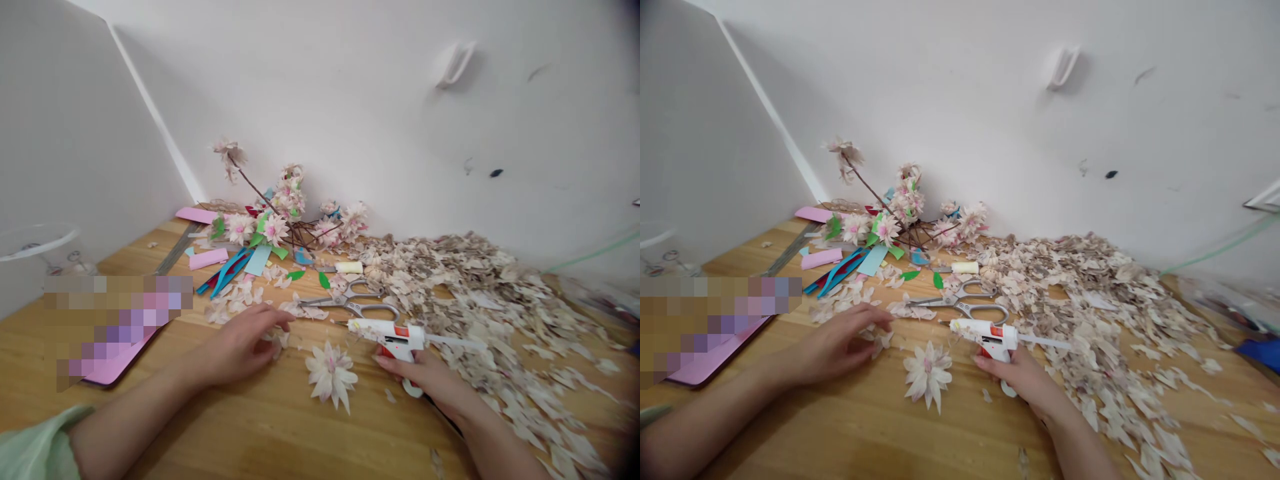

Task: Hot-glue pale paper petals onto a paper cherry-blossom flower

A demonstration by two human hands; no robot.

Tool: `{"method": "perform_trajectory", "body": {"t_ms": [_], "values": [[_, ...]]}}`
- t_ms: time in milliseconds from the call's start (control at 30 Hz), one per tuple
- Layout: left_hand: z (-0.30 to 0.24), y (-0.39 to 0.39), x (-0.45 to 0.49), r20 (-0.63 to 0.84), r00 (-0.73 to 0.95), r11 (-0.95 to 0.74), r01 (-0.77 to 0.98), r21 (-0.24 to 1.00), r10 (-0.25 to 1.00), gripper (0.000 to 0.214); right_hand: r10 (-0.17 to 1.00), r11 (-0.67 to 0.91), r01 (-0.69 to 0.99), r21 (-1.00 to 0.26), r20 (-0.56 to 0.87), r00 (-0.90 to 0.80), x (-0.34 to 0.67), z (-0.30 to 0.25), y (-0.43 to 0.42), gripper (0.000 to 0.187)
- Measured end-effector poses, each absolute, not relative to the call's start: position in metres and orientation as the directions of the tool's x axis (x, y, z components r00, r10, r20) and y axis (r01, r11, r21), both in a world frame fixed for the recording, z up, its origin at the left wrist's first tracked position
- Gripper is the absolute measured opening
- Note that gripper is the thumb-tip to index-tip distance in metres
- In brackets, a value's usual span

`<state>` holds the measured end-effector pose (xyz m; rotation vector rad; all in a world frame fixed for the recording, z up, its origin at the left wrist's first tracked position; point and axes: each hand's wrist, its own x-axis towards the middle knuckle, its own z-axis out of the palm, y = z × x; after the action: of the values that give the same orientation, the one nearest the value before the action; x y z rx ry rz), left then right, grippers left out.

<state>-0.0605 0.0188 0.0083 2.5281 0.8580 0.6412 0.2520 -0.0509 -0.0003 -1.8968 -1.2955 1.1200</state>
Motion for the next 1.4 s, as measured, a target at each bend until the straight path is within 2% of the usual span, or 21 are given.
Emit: {"method": "perform_trajectory", "body": {"t_ms": [100, 200, 333, 433, 567, 667, 800, 900, 967, 1033, 1133, 1233, 1300, 1400], "values": [[0.003, 0.019, -0.058, 0.293, 0.726, -0.751, 0.448, 0.486, 0.623, 0.048, 0.930, -0.368, 0.437, -0.820, -0.324, 0.175, 0.253, -0.001, -0.051, 0.039], [-0.004, 0.023, -0.058, 0.286, 0.711, -0.736, 0.470, 0.486, 0.643, 0.042, 0.935, -0.355, 0.422, -0.834, -0.319, 0.156, 0.253, -0.001, -0.051, 0.037], [-0.005, 0.025, -0.057, 0.238, 0.641, -0.631, 0.498, 0.595, 0.730, 0.028, 0.948, -0.319, 0.407, -0.856, -0.286, 0.141, 0.251, -0.001, -0.051, 0.037], [-0.004, 0.022, -0.051, 0.209, 0.524, -0.476, 0.448, 0.757, 0.826, 0.027, 0.950, -0.311, 0.398, -0.863, -0.269, 0.160, 0.248, 0.000, -0.052, 0.037], [-0.006, 0.017, -0.041, 0.028, 0.443, -0.120, 0.181, 0.976, 0.896, 0.032, 0.950, -0.301, 0.355, -0.885, -0.247, 0.189, 0.242, 0.006, -0.058, 0.039], [-0.009, 0.015, -0.038, -0.112, 0.490, 0.099, 0.054, 0.994, 0.864, 0.042, 0.962, -0.264, 0.348, -0.900, -0.220, 0.162, 0.237, 0.011, -0.063, 0.039], [-0.011, 0.015, -0.038, -0.171, 0.504, 0.169, 0.051, 0.984, 0.847, 0.047, 0.974, -0.225, 0.347, -0.910, -0.197, 0.114, 0.231, 0.015, -0.070, 0.036], [-0.012, 0.011, -0.036, -0.088, 0.464, 0.039, 0.114, 0.993, 0.882, 0.043, 0.973, -0.230, 0.365, -0.902, -0.205, 0.106, 0.227, 0.017, -0.074, 0.034], [-0.012, 0.006, -0.035, 0.091, 0.417, -0.176, 0.171, 0.970, 0.904, 0.033, 0.969, -0.246, 0.386, -0.889, -0.229, 0.089, 0.225, 0.019, -0.077, 0.033], [-0.011, 0.001, -0.035, 0.344, 0.381, -0.450, 0.235, 0.862, 0.858, 0.025, 0.967, -0.248, 0.398, -0.883, -0.250, 0.049, 0.223, 0.021, -0.080, 0.031], [-0.005, -0.004, -0.035, 0.630, 0.381, -0.735, 0.311, 0.602, 0.677, 0.025, 0.960, -0.252, 0.400, -0.881, -0.278, -0.007, 0.221, 0.023, -0.083, 0.028], [0.001, -0.005, -0.036, 0.732, 0.418, -0.839, 0.351, 0.416, 0.538, 0.022, 0.961, -0.240, 0.389, -0.889, -0.274, -0.034, 0.219, 0.025, -0.085, 0.024], [0.004, -0.004, -0.037, 0.752, 0.471, -0.879, 0.357, 0.316, 0.461, 0.021, 0.964, -0.232, 0.377, -0.897, -0.263, -0.031, 0.217, 0.027, -0.085, 0.023], [0.003, -0.004, -0.040, 0.742, 0.573, -0.926, 0.338, 0.171, 0.347, 0.030, 0.959, -0.263, 0.391, -0.882, -0.282, 0.007, 0.215, 0.029, -0.085, 0.028]]}}
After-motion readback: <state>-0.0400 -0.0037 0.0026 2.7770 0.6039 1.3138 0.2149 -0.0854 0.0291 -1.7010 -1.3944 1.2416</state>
